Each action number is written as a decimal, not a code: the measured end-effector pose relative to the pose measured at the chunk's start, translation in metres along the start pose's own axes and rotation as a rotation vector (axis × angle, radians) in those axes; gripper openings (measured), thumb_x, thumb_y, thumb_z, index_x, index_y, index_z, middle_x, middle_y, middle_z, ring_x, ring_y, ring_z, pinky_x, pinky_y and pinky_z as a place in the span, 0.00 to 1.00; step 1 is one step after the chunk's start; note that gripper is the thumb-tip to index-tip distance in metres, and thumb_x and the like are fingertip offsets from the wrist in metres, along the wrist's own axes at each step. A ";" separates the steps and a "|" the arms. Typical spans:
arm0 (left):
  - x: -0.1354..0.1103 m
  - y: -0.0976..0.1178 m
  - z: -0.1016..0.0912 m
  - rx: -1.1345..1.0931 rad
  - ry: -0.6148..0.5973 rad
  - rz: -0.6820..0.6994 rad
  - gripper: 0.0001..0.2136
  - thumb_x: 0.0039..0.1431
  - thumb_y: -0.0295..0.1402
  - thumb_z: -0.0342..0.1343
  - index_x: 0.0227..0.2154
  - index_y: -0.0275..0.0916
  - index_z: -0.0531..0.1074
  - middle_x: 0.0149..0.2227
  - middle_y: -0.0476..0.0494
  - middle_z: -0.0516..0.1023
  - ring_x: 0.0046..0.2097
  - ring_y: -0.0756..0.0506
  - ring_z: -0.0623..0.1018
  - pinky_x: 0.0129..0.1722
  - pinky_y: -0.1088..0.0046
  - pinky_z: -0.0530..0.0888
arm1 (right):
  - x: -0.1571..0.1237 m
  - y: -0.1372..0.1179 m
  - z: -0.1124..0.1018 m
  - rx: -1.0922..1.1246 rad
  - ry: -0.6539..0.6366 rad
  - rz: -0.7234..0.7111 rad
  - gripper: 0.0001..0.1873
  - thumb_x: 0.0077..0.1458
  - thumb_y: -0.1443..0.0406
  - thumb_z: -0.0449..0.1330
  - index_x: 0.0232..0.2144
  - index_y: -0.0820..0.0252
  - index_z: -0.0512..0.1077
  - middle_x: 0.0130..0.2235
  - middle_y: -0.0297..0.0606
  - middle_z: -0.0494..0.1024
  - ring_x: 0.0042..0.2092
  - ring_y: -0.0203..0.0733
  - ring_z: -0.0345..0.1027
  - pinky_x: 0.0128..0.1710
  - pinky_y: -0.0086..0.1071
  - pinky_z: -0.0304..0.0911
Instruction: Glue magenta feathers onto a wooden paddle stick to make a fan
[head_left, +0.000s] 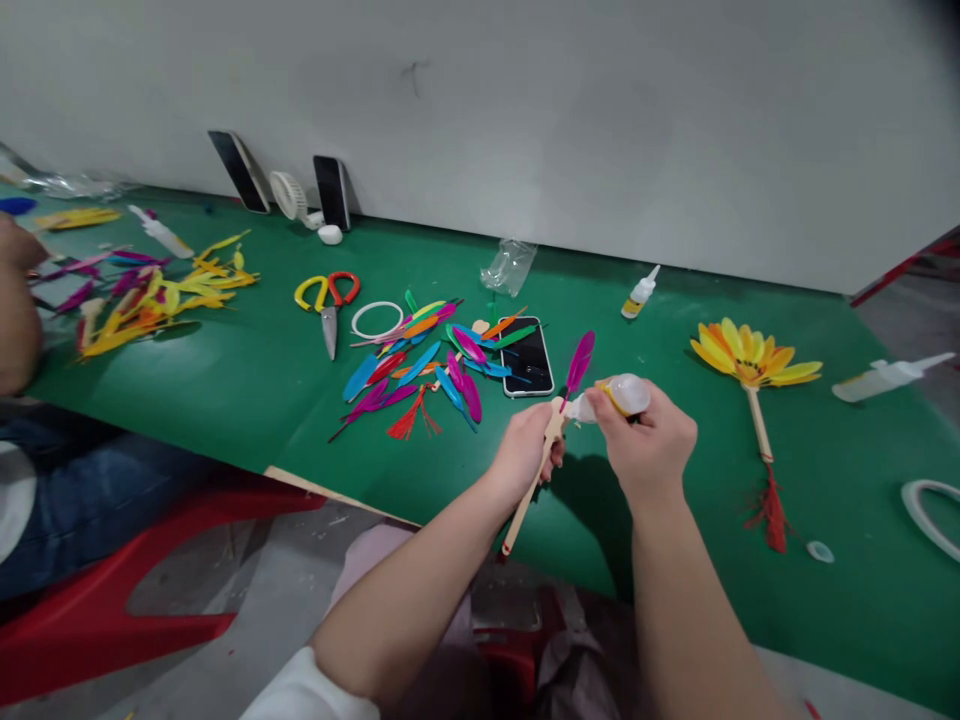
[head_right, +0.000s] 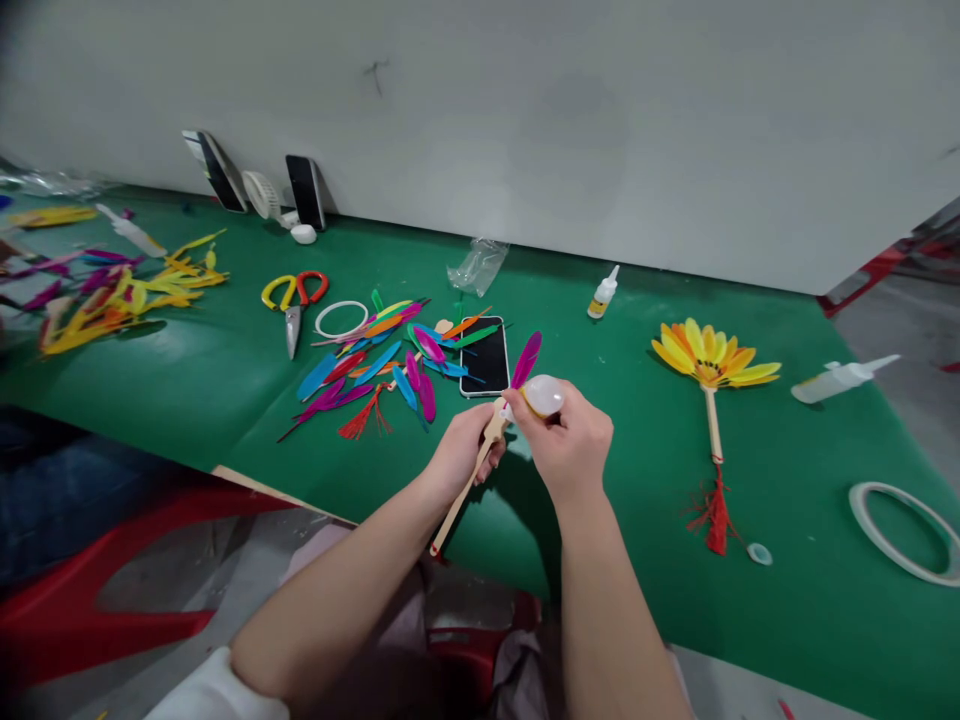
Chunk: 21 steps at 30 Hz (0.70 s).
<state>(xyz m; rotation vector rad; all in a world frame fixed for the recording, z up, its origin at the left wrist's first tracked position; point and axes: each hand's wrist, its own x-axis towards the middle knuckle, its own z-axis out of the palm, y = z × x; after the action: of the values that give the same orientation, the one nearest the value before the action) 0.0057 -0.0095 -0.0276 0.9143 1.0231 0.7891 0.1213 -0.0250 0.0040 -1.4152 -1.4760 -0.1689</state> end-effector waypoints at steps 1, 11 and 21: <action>0.000 0.000 0.000 0.001 -0.001 0.004 0.14 0.55 0.41 0.40 0.23 0.37 0.62 0.11 0.54 0.62 0.09 0.54 0.59 0.07 0.81 0.53 | 0.000 -0.001 0.000 0.001 -0.003 -0.002 0.14 0.46 0.56 0.59 0.22 0.61 0.70 0.18 0.30 0.69 0.20 0.29 0.60 0.20 0.23 0.55; -0.002 0.003 0.001 0.004 0.000 0.010 0.13 0.55 0.40 0.41 0.22 0.37 0.62 0.10 0.54 0.62 0.09 0.54 0.58 0.07 0.82 0.53 | 0.000 -0.003 0.001 0.013 -0.008 -0.019 0.13 0.46 0.56 0.58 0.22 0.61 0.70 0.17 0.29 0.67 0.19 0.28 0.57 0.19 0.23 0.54; -0.002 0.002 0.001 -0.024 -0.002 -0.010 0.14 0.55 0.43 0.42 0.23 0.37 0.63 0.12 0.54 0.63 0.10 0.55 0.59 0.07 0.82 0.54 | 0.001 0.003 -0.001 -0.025 0.041 0.006 0.14 0.46 0.56 0.59 0.21 0.62 0.70 0.17 0.29 0.68 0.19 0.29 0.58 0.20 0.23 0.54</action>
<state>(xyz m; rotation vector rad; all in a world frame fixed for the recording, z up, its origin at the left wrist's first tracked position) 0.0056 -0.0103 -0.0251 0.8886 1.0134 0.7907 0.1246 -0.0242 0.0035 -1.4282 -1.4405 -0.2126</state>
